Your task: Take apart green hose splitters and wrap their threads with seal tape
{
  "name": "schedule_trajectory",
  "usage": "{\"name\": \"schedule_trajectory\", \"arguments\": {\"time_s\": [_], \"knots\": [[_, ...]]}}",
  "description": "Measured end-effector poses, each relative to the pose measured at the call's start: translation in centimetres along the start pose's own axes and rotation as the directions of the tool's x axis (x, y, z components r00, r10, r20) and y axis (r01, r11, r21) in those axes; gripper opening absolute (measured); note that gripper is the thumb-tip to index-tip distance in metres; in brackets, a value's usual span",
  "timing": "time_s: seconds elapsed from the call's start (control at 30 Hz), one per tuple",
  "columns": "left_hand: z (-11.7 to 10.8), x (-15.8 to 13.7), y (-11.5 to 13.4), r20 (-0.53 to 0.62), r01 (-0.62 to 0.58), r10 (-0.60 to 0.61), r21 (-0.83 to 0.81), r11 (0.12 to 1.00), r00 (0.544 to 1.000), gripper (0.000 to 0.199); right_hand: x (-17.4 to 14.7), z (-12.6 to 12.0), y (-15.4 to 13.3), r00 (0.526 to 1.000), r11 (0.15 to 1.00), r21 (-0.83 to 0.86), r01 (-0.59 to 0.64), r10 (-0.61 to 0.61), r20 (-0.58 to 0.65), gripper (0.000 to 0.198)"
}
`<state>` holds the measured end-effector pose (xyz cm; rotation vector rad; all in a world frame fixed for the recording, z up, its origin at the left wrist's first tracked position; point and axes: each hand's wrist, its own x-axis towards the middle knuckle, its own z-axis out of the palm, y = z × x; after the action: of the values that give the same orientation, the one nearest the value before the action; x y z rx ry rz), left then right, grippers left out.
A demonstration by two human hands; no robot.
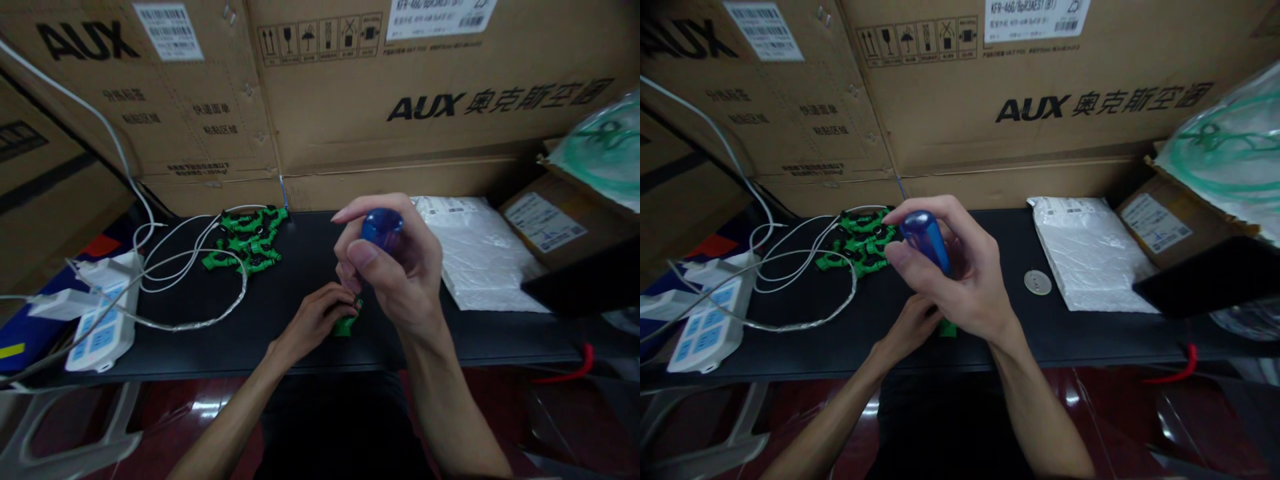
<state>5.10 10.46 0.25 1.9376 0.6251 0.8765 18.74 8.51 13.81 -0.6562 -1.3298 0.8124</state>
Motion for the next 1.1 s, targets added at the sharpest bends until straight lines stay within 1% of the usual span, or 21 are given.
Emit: {"name": "schedule_trajectory", "arguments": {"time_s": [0.13, 0.23, 0.33, 0.43, 0.47, 0.53, 0.6, 0.67, 0.73, 0.8, 0.87, 0.9, 0.93, 0.97, 1.0, 1.03, 1.1], "knots": [[0.1, 0.0, -0.4, -0.026, 0.015, -0.014, 0.025, 1.0, 1.0, 0.014, -0.1, 0.0, -0.1, 1.0, 0.999, 0.021, -0.024, 0.024, 0.02, 0.02], [0.0, 0.0, -0.4, 0.009, -0.011, 0.011, 0.038, 0.999, 1.0, 0.014, -0.2, -0.1, -0.1, 0.999, 0.999, 0.001, -0.047, 0.047, 0.024, 0.022], [0.0, -0.1, -0.4, 0.029, -0.024, 0.022, 0.052, 0.998, 0.999, 0.02, -0.4, -0.3, -0.2, 0.996, 0.997, -0.011, -0.081, 0.081, 0.023, 0.019], [0.1, 0.0, -0.4, 0.005, -0.004, 0.004, 0.076, 0.997, 1.0, 0.012, -0.3, -0.3, -0.3, 0.99, 0.992, -0.021, -0.126, 0.127, 0.059, 0.014], [0.1, 0.0, -0.4, -0.002, 0.003, -0.002, 0.086, 0.996, 1.0, 0.011, -0.3, -0.3, -0.4, 0.989, 0.99, -0.042, -0.133, 0.136, 0.066, 0.014], [0.1, -0.1, -0.2, -0.005, 0.009, -0.009, 0.112, 0.994, 1.0, 0.024, 0.0, -0.3, -0.5, 0.989, 0.983, -0.143, -0.119, 0.129, 0.067, 0.019], [-0.1, -0.2, 0.2, 0.007, 0.006, -0.007, 0.147, 0.989, 1.0, 0.036, 0.3, -0.5, -0.6, 0.994, 0.957, -0.283, -0.068, 0.089, 0.063, 0.026], [-0.3, -0.4, 0.7, 0.028, -0.003, -0.003, 0.186, 0.983, 1.0, 0.035, 0.6, -0.7, -0.8, 0.998, 0.929, -0.369, -0.012, 0.036, 0.058, 0.028], [-0.5, -0.7, 1.1, 0.042, -0.008, -0.001, 0.227, 0.974, 0.999, 0.03, 0.8, -1.2, -1.2, 1.0, 0.938, -0.345, 0.03, -0.026, 0.016, 0.027], [-0.8, -1.0, 1.4, 0.039, -0.01, -0.001, 0.265, 0.964, 0.999, 0.031, 0.9, -1.8, -1.8, 0.995, 0.97, -0.238, 0.051, -0.07, -0.072, 0.026], [-0.9, -1.2, 1.4, 0.026, -0.008, 0.001, 0.295, 0.956, 1.0, 0.032, 0.9, -2.8, -2.5, 0.983, 0.994, -0.102, 0.042, -0.059, -0.174, 0.027], [-0.9, -1.3, 1.4, 0.018, -0.006, 0.001, 0.306, 0.952, 1.0, 0.031, 0.9, -3.4, -2.7, 0.975, 0.999, -0.043, 0.016, -0.025, -0.219, 0.028], [-1.0, -1.4, 1.3, 0.007, -0.003, 0.001, 0.317, 0.948, 1.0, 0.03, 0.8, -4.2, -2.7, 0.968, 0.999, 0.008, -0.041, 0.041, -0.249, 0.029], [-1.0, -1.4, 1.3, -0.006, 0.001, 0.002, 0.326, 0.945, 1.0, 0.028, 0.7, -4.9, -2.6, 0.958, 0.99, 0.046, -0.13, 0.138, -0.251, 0.031], [-1.0, -1.5, 1.2, -0.021, 0.004, 0.003, 0.334, 0.943, 1.0, 0.026, 0.6, -5.7, -2.3, 0.941, 0.967, 0.069, -0.243, 0.253, -0.225, 0.033], [-1.0, -1.5, 1.2, -0.036, 0.007, 0.005, 0.34, 0.94, 0.999, 0.025, 0.4, -6.6, -1.7, 0.91, 0.926, 0.077, -0.37, 0.378, -0.172, 0.035], [-1.0, -1.5, 1.3, -0.066, 0.013, 0.011, 0.351, 0.936, 0.998, 0.022, 0.0, -8.0, 0.0, 0.814, 0.814, 0.039, -0.58, 0.581, -0.017, 0.038]]}}
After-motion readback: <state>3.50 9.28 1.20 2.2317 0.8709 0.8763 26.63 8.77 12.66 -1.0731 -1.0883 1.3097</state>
